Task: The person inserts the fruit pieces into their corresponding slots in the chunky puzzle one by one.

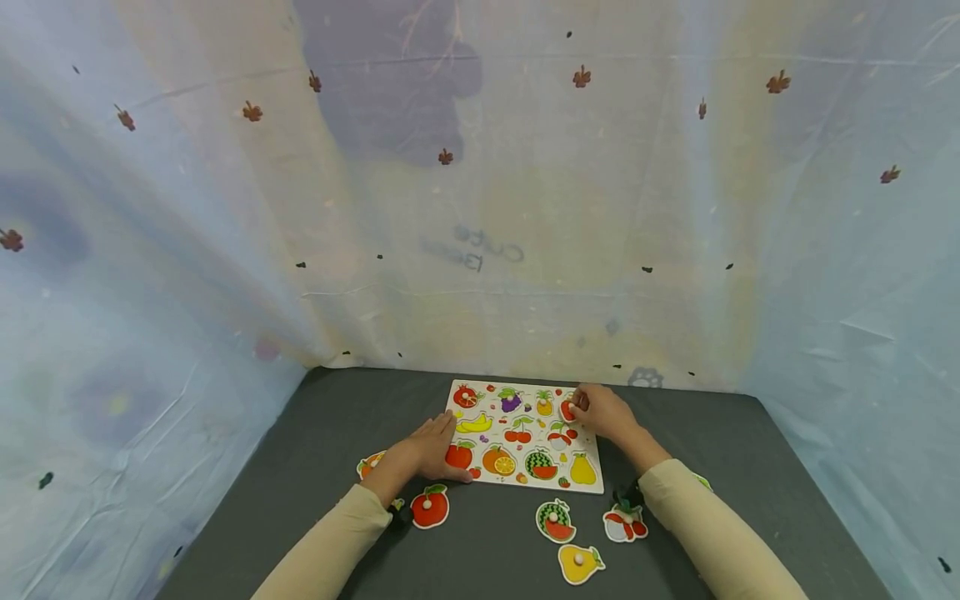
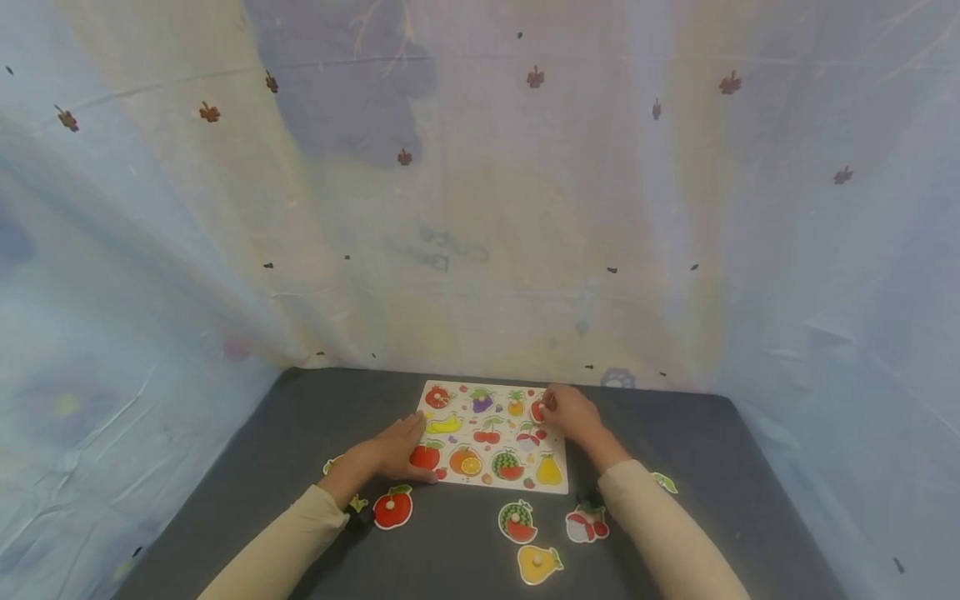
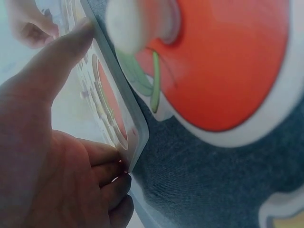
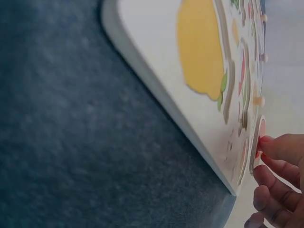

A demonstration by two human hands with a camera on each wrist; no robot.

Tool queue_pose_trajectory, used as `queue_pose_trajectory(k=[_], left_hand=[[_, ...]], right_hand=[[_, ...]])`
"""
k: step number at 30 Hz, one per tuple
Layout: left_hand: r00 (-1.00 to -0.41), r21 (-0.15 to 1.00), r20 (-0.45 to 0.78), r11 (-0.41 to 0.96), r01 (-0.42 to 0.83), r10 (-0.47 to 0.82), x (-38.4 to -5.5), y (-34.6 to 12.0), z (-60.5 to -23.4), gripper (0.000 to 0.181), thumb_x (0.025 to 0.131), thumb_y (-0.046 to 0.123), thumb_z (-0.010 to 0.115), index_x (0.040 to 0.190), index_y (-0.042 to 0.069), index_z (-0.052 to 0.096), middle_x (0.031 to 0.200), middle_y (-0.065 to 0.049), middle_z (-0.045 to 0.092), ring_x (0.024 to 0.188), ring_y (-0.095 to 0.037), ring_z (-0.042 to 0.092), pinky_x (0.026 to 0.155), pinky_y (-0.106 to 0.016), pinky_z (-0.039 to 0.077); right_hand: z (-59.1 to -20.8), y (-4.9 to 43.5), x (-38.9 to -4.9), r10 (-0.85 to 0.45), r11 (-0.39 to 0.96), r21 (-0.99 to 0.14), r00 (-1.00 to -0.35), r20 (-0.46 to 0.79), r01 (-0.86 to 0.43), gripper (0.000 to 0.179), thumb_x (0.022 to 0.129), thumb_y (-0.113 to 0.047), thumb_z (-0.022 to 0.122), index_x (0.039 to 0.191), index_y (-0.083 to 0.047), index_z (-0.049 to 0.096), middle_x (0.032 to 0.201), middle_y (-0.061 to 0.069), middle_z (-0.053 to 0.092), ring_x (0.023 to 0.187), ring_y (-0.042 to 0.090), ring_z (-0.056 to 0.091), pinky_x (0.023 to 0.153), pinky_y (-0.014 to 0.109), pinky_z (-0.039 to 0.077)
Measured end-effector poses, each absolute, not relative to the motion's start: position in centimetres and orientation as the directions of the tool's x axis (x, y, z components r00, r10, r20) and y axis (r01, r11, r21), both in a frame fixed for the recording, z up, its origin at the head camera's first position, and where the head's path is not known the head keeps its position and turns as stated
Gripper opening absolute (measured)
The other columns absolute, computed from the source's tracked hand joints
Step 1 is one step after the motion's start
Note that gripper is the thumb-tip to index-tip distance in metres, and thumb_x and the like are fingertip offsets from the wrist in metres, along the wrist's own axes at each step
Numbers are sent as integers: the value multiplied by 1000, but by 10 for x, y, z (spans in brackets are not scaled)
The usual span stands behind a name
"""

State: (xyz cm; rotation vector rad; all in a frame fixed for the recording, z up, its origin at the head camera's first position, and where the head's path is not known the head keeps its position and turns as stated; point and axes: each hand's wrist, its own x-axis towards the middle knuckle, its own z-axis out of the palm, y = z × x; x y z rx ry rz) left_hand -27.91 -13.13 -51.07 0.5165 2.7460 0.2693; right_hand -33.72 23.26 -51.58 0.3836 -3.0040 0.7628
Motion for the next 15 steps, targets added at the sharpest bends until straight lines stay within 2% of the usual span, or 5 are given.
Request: queue_pose_trajectory(k=[15], left_hand=[[-877, 255, -290, 914, 315, 383, -278, -132, -510, 119, 89, 62, 82, 167, -7, 24, 176, -21, 21, 164, -37, 21, 132, -49, 19]], right_hand=[[-518, 237, -352, -189, 870, -457, -981, 36, -184, 13, 102, -20, 74, 102, -9, 66, 86, 4, 62, 67, 20, 56, 60, 35, 45]])
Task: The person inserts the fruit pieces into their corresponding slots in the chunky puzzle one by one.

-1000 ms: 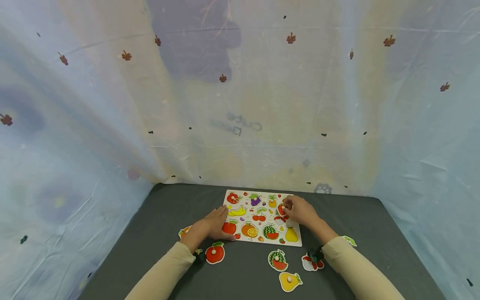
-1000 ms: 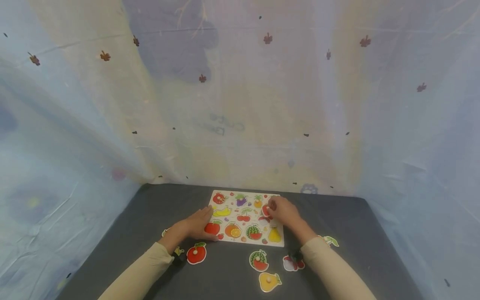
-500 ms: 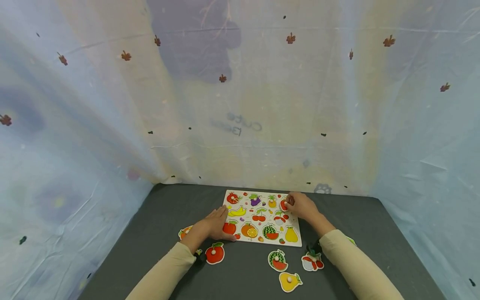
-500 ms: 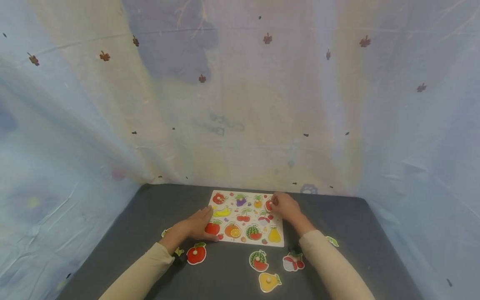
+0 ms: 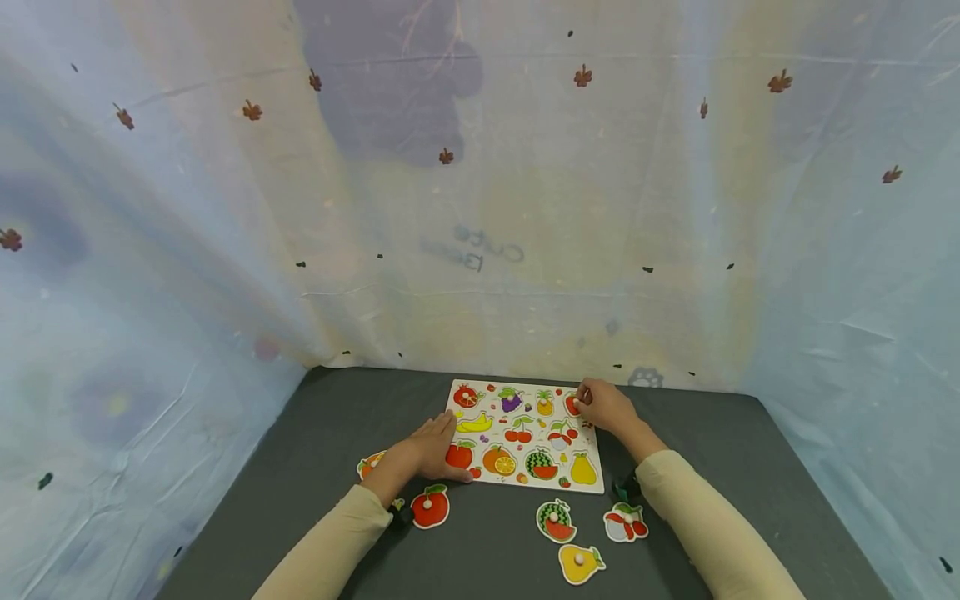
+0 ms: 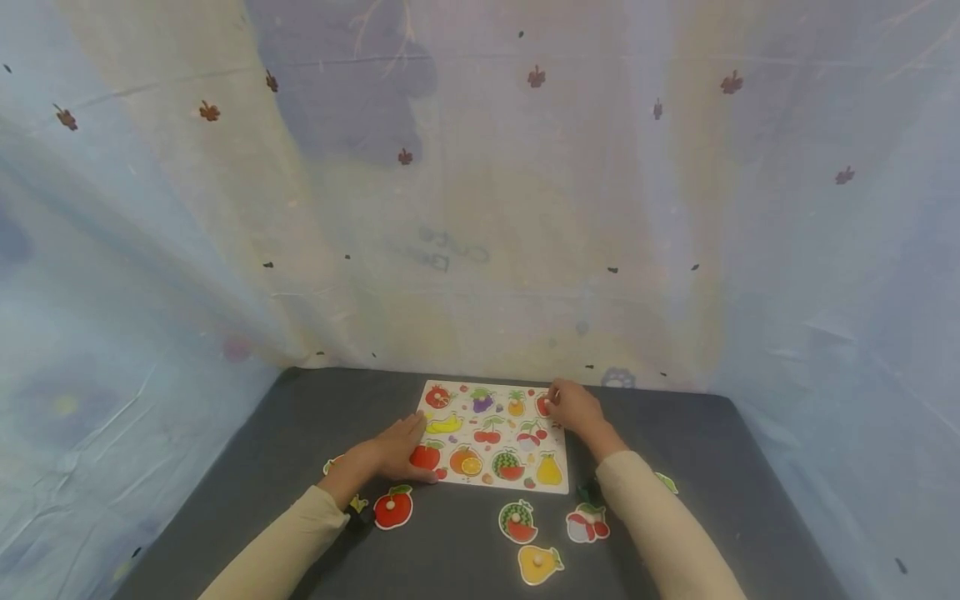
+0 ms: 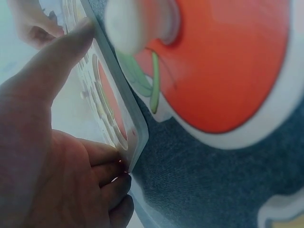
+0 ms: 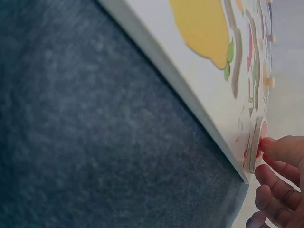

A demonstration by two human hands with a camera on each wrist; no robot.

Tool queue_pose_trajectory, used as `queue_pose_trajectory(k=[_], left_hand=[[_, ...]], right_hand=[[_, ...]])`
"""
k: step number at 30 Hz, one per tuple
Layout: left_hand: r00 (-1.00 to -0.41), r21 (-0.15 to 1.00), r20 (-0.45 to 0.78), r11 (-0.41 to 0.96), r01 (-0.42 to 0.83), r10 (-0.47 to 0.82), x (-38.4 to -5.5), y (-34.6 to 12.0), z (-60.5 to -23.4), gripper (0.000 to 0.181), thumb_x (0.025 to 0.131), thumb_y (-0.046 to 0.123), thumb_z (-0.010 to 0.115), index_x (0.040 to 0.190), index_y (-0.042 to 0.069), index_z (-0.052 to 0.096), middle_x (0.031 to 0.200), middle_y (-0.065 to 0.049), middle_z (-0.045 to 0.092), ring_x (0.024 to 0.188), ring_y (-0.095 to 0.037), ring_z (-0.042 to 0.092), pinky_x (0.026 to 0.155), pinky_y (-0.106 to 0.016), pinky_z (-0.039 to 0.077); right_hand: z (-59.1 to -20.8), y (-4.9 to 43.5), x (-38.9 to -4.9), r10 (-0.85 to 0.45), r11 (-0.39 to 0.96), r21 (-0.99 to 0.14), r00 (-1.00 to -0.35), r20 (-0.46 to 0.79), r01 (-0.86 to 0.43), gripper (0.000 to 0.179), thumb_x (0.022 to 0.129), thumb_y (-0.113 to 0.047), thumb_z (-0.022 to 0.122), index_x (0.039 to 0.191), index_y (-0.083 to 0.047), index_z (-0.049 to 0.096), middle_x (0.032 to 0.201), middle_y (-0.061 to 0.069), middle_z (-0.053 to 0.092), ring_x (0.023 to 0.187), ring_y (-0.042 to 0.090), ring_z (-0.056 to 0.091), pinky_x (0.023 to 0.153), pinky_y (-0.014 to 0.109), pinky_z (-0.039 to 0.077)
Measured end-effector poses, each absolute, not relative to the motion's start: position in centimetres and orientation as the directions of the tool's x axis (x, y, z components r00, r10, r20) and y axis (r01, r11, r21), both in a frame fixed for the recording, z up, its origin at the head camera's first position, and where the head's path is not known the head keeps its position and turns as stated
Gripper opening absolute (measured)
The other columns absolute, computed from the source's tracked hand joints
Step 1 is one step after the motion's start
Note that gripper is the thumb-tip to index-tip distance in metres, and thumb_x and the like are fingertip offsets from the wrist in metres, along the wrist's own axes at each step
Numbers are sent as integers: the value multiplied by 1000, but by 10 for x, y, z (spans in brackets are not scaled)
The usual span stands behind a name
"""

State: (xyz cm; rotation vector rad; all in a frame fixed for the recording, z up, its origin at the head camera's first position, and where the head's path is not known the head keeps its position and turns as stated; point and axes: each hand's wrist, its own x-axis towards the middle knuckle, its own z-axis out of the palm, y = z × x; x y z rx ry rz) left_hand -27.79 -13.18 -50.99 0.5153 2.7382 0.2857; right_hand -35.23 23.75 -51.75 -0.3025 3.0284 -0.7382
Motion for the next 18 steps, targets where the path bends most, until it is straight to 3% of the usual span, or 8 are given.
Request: queue_pose_trajectory(k=[18], left_hand=[[-875, 257, -293, 914, 315, 384, -279, -132, -513, 119, 89, 63, 81, 167, -7, 23, 176, -21, 20, 164, -37, 20, 132, -49, 19]], right_hand=[[-521, 237, -361, -181, 875, -453, -983, 24, -172, 12, 104, -21, 72, 104, -10, 66, 85, 4, 60, 67, 21, 54, 60, 36, 43]])
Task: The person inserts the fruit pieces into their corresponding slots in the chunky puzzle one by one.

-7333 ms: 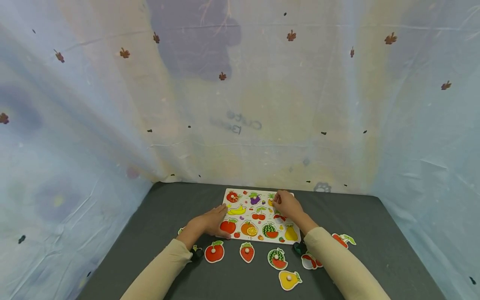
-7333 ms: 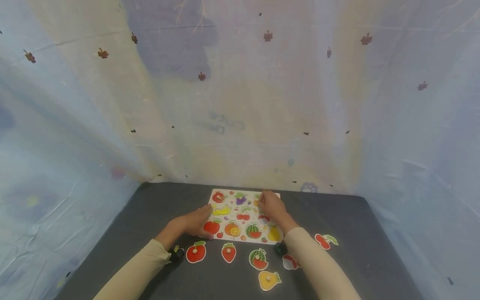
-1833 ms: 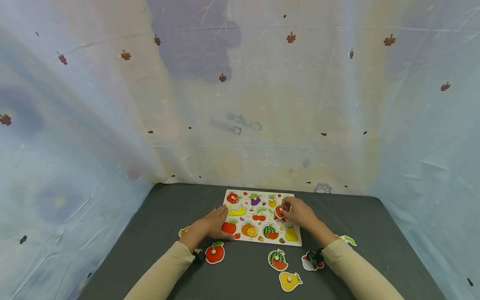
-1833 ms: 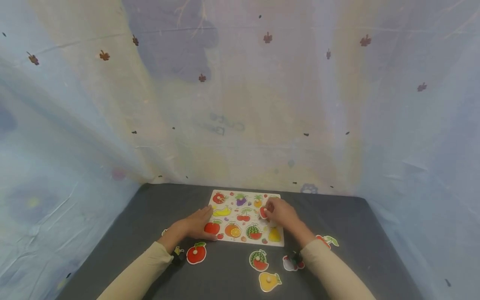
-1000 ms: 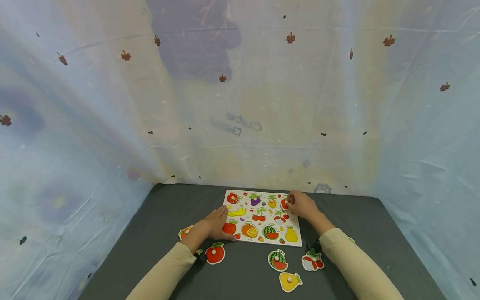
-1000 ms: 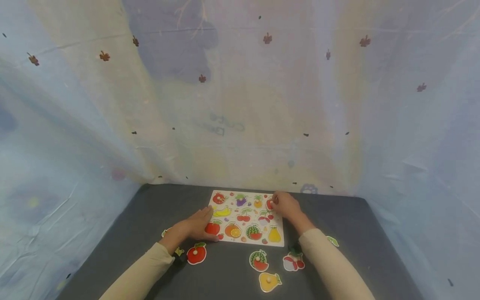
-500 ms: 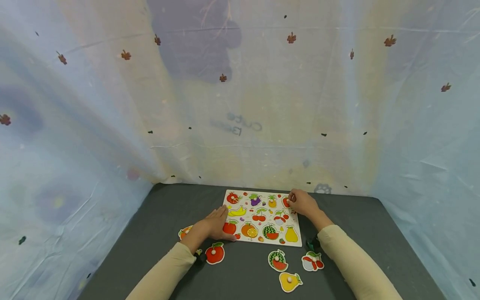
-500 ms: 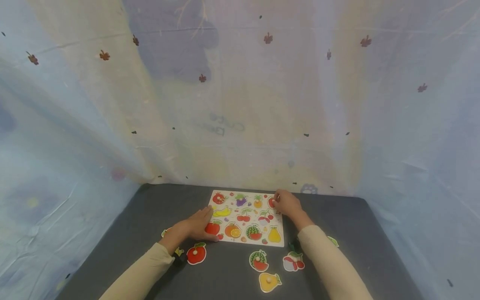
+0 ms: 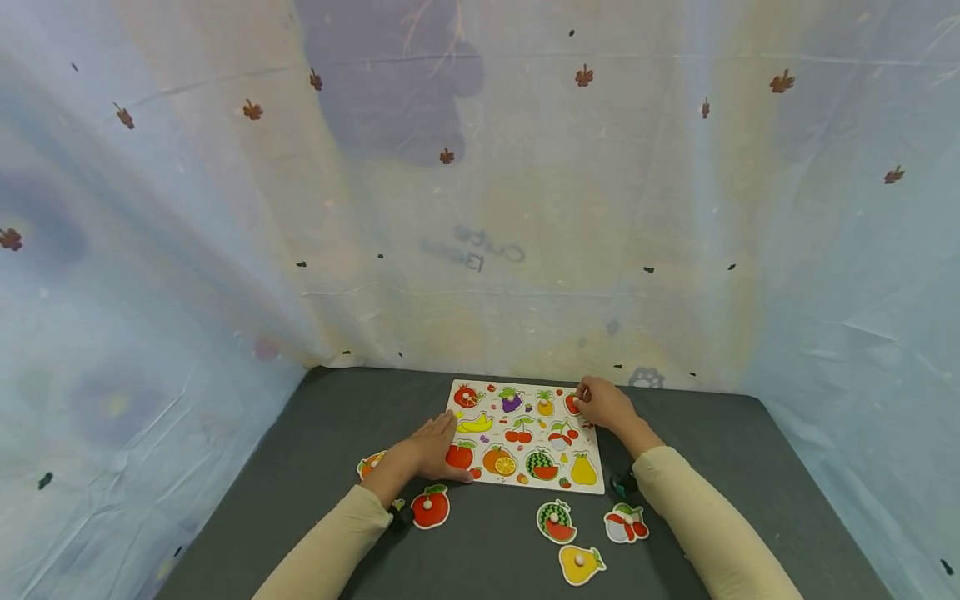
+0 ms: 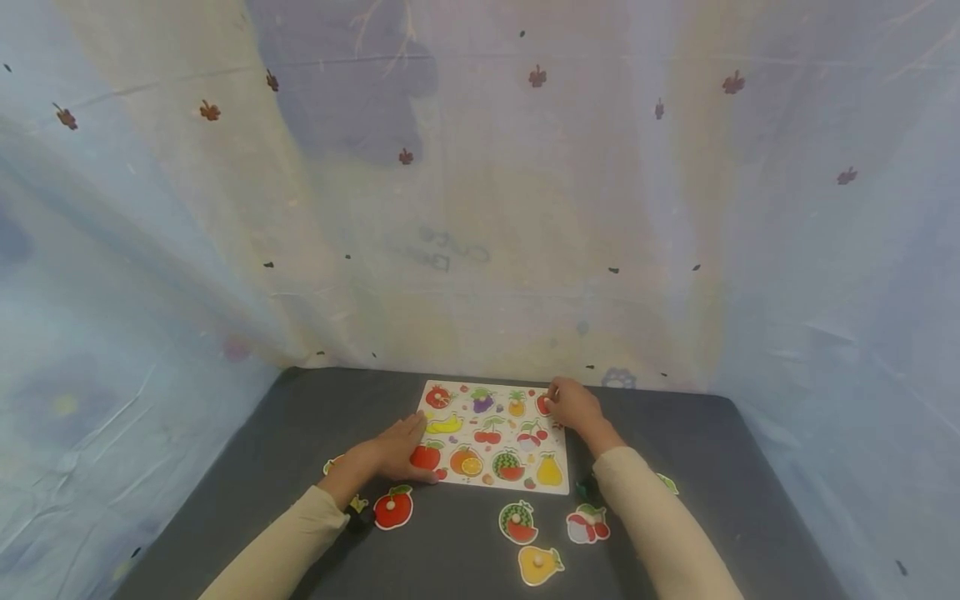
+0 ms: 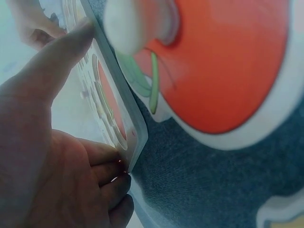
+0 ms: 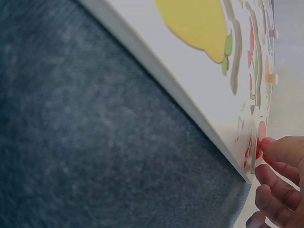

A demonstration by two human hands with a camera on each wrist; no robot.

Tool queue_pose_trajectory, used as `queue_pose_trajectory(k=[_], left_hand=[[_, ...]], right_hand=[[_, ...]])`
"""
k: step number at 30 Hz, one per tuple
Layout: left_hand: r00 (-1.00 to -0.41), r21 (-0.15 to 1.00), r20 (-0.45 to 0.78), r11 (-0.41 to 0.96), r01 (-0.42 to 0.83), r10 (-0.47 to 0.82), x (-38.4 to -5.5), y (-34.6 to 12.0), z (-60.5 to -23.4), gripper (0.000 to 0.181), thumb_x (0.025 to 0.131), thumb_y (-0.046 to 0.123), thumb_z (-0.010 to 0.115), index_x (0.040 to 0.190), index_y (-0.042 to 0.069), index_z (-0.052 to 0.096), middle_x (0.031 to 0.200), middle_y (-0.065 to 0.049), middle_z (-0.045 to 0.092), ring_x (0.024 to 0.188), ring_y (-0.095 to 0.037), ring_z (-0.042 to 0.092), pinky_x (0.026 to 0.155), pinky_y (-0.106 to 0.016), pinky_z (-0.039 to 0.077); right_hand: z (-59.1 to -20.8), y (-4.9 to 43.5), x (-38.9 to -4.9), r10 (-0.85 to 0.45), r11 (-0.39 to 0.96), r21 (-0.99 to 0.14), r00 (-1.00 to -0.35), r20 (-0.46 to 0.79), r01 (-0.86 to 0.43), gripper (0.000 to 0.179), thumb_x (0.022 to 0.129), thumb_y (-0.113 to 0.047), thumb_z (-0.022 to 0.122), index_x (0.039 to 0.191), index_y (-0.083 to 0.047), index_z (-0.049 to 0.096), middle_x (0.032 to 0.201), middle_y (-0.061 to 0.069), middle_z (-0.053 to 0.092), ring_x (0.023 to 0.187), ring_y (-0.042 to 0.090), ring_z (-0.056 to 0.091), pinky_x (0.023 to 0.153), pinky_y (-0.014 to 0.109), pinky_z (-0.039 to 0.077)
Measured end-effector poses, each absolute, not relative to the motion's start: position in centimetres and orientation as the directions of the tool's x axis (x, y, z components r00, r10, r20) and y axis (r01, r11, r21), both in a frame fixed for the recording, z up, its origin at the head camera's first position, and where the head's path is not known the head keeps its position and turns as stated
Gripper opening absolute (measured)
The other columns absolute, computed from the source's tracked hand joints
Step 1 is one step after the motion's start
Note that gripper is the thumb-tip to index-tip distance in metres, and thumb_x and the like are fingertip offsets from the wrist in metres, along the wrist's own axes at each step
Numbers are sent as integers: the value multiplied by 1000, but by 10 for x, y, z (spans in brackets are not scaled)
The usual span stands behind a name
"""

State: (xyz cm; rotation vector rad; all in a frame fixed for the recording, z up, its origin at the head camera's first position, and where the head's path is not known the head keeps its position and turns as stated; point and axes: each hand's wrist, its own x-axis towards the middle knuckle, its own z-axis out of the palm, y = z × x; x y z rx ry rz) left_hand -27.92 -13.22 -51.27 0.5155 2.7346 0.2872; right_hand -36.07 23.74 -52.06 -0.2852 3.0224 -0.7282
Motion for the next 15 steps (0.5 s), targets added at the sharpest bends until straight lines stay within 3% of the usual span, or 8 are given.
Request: queue_pose_trajectory(k=[15], left_hand=[[-876, 255, -286, 912, 322, 389, -278, -131, -512, 119, 89, 62, 82, 167, -7, 23, 176, -21, 20, 164, -38, 21, 132, -49, 19]], right_hand=[[-517, 236, -360, -192, 875, -451, -981, 11, -177, 12, 104, -20, 72, 103, -9, 66, 83, 4, 59, 66, 20, 54, 59, 35, 42]])
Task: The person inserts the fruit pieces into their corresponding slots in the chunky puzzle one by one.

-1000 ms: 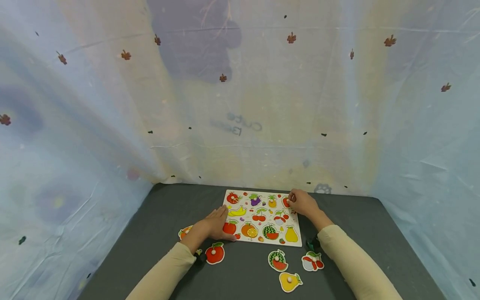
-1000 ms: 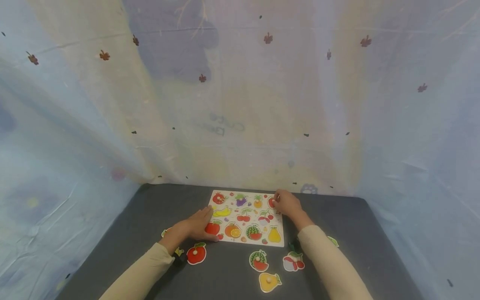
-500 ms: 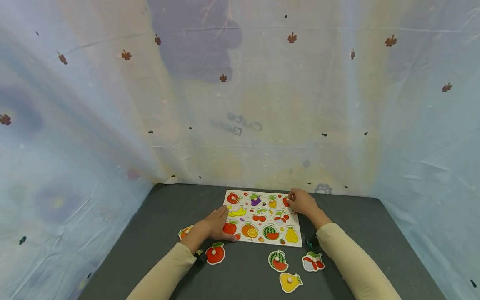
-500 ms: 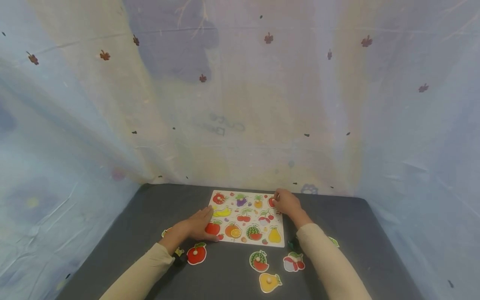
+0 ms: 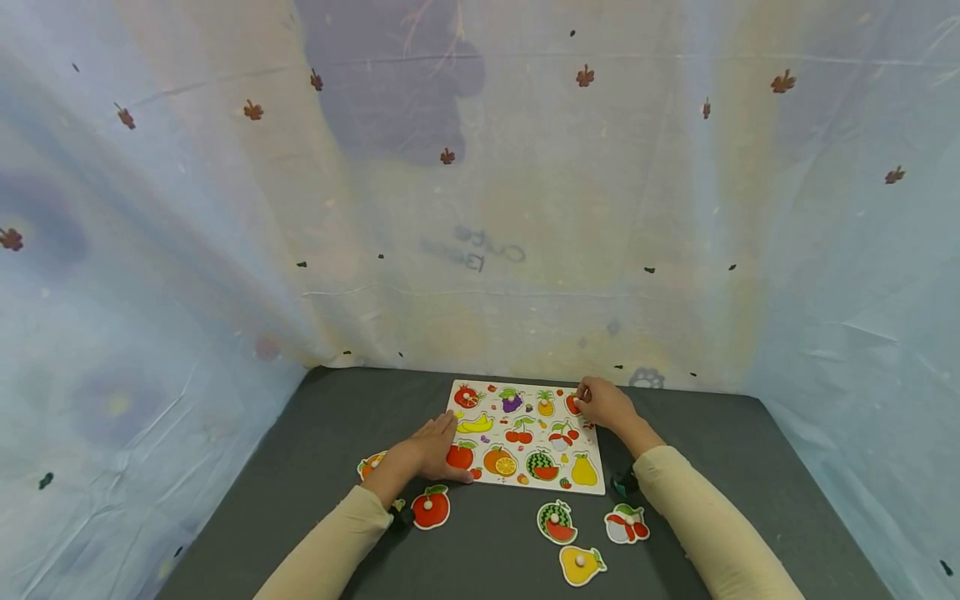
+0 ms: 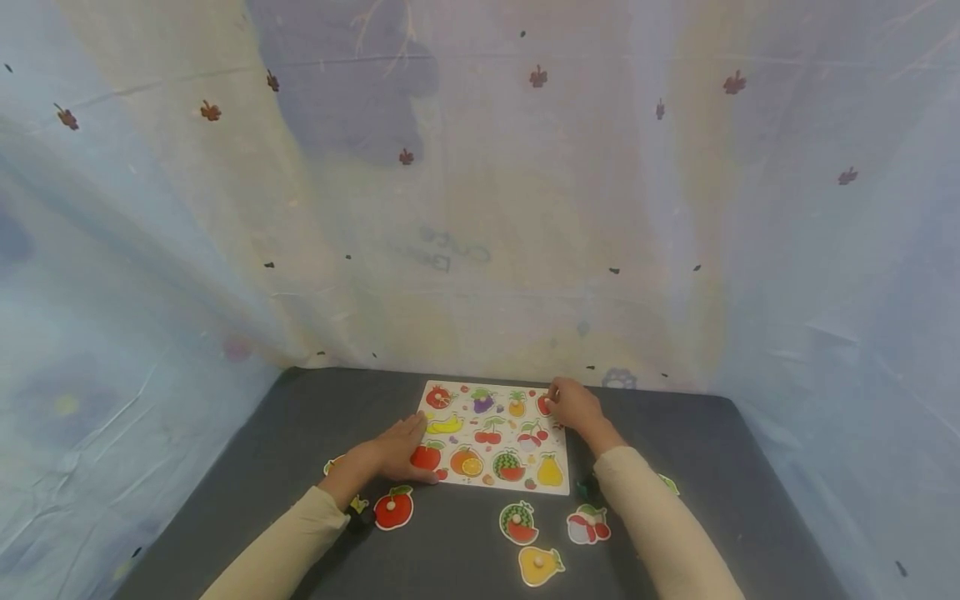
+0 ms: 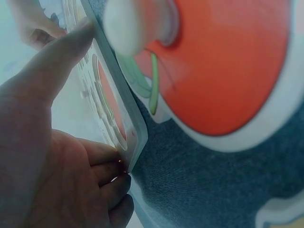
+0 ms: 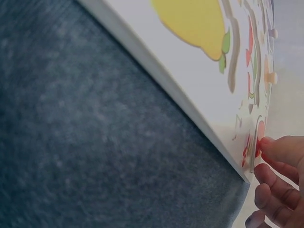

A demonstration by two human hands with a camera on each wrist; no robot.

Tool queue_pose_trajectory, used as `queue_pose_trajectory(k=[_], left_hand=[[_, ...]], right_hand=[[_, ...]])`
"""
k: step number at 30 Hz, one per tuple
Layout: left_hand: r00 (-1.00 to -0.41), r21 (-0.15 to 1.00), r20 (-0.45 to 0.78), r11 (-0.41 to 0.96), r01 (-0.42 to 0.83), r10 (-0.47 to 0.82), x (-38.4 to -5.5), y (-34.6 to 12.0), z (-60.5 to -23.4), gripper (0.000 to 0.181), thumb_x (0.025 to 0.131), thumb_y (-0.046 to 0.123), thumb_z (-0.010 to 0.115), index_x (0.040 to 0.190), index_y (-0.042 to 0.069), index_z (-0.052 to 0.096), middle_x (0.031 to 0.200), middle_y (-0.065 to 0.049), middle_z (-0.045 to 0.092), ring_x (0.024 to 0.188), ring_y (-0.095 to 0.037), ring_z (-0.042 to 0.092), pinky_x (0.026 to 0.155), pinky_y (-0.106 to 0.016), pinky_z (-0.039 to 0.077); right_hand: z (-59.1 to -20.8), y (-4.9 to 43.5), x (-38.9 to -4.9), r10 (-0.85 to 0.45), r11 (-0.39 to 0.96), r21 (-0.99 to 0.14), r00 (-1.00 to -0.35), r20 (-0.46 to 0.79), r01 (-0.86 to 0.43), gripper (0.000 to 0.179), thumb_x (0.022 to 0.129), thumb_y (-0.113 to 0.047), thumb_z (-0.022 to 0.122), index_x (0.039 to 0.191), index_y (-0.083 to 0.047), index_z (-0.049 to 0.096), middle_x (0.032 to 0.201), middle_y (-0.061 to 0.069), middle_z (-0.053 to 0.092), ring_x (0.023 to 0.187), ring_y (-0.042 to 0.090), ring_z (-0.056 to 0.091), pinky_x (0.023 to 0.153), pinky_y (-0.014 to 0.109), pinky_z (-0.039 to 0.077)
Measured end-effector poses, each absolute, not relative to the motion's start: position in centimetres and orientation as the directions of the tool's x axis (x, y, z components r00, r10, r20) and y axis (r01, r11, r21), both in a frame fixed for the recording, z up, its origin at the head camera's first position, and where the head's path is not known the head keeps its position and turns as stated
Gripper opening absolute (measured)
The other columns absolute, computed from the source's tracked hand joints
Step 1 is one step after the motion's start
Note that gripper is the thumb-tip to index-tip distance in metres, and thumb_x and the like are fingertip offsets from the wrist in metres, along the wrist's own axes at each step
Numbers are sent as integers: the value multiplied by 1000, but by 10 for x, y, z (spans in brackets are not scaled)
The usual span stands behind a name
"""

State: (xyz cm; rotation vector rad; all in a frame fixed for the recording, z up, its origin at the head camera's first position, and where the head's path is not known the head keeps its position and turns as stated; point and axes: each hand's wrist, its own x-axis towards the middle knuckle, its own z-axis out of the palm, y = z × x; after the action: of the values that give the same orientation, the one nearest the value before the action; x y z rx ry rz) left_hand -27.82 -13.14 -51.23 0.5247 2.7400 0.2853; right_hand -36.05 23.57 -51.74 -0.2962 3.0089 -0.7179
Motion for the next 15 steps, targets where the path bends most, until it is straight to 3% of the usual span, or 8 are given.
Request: queue_pose_trajectory(k=[15], left_hand=[[-874, 252, -287, 911, 327, 393, -280, -132, -514, 119, 90, 62, 81, 167, -7, 22, 177, -21, 19, 164, -37, 21, 132, -49, 19]], right_hand=[[-522, 238, -361, -195, 869, -462, -981, 7, -176, 12, 104, -20, 72, 102, -10, 66, 84, 4, 60, 66, 21, 54, 60, 35, 44]])
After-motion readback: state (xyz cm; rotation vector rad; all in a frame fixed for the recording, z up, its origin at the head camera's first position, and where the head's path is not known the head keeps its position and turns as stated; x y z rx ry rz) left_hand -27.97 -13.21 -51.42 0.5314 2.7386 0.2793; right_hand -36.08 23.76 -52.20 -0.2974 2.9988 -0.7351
